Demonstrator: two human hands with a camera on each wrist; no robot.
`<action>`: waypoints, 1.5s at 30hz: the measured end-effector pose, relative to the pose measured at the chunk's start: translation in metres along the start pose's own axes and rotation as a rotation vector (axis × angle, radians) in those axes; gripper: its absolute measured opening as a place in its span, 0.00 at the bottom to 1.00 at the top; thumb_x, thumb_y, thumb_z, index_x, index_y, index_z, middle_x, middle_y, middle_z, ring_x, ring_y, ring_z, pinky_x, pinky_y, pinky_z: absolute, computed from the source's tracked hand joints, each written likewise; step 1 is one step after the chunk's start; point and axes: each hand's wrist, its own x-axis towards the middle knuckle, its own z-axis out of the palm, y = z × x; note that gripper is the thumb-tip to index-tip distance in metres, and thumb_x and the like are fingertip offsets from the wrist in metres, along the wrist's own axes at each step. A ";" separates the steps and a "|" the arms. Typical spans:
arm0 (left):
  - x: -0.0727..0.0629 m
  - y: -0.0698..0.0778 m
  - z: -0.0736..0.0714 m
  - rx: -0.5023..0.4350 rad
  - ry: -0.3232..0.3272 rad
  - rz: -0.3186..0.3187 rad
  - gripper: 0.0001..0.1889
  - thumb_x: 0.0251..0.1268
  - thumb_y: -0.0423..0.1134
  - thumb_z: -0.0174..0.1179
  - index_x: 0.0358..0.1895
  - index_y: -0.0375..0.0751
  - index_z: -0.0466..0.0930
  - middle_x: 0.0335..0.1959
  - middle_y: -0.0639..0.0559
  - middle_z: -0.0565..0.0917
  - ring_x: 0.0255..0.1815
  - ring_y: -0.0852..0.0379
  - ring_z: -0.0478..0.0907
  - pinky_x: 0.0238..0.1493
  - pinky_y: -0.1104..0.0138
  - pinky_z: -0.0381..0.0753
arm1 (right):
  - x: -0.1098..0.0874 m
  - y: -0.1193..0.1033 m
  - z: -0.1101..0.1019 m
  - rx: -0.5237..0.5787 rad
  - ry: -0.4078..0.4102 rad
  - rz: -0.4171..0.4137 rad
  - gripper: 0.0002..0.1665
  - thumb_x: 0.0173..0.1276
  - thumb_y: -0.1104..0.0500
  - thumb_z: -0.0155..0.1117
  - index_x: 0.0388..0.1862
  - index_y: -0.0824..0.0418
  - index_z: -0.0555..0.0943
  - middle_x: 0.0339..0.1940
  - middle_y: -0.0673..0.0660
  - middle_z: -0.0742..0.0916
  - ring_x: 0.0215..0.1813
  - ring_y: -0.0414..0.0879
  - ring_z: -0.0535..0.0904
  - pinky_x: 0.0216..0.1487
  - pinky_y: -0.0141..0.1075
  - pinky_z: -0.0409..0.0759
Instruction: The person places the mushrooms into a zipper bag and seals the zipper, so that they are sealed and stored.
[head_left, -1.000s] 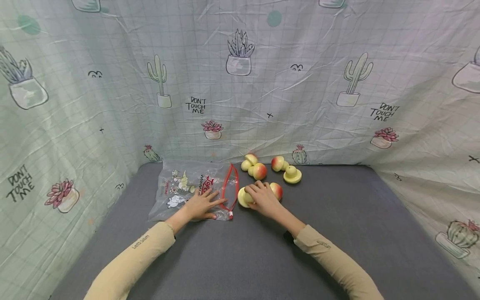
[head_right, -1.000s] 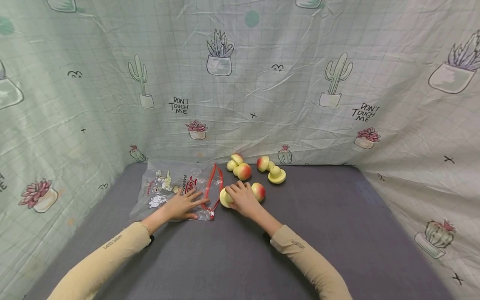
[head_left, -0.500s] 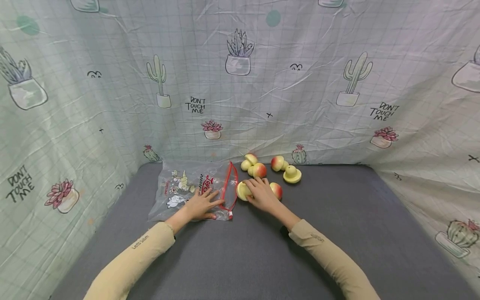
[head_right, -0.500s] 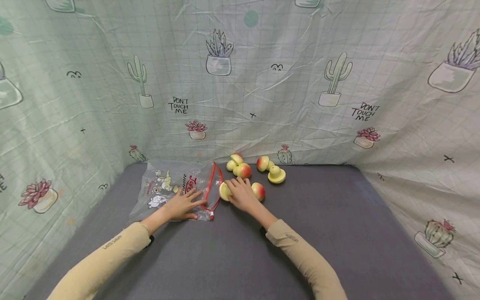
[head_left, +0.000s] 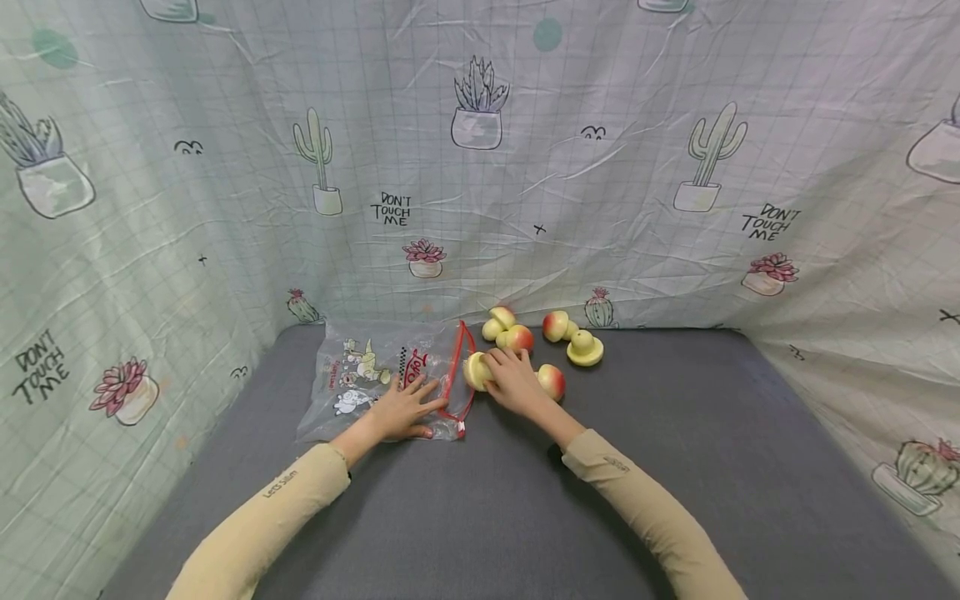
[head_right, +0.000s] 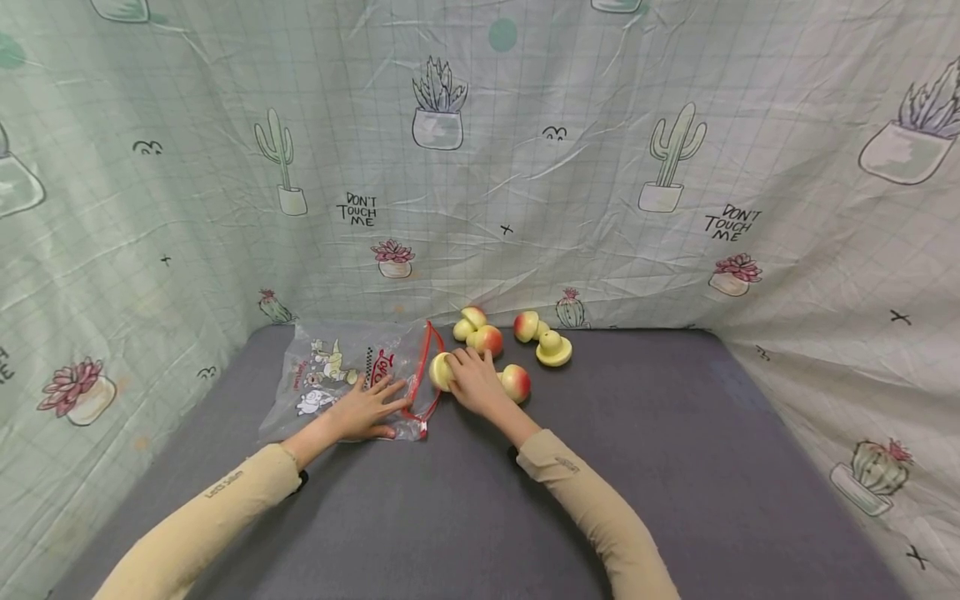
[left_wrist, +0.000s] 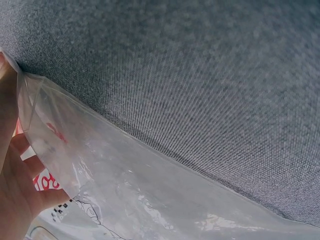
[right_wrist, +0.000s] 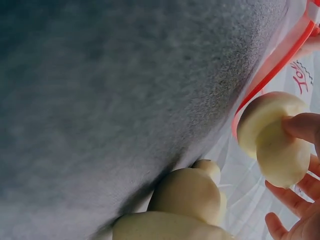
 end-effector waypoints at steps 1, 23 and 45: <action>0.000 0.000 0.000 0.006 0.001 -0.001 0.34 0.53 0.61 0.52 0.64 0.53 0.63 0.66 0.42 0.62 0.66 0.38 0.57 0.54 0.35 0.57 | 0.001 0.000 0.001 0.000 0.002 0.004 0.22 0.52 0.56 0.66 0.46 0.59 0.75 0.44 0.53 0.80 0.45 0.49 0.74 0.42 0.45 0.65; -0.001 0.001 0.000 -0.009 0.043 0.018 0.34 0.51 0.60 0.54 0.62 0.51 0.66 0.64 0.40 0.65 0.64 0.35 0.60 0.53 0.37 0.60 | 0.021 -0.006 0.015 -0.002 -0.070 0.080 0.21 0.53 0.56 0.65 0.47 0.59 0.74 0.45 0.53 0.80 0.47 0.49 0.75 0.41 0.45 0.67; 0.002 0.002 0.000 -0.006 0.060 0.075 0.29 0.53 0.58 0.53 0.62 0.61 0.65 0.63 0.39 0.66 0.62 0.33 0.62 0.48 0.34 0.63 | 0.032 0.003 0.030 -0.130 -0.076 0.172 0.22 0.53 0.53 0.67 0.47 0.55 0.74 0.41 0.57 0.78 0.42 0.52 0.72 0.38 0.45 0.69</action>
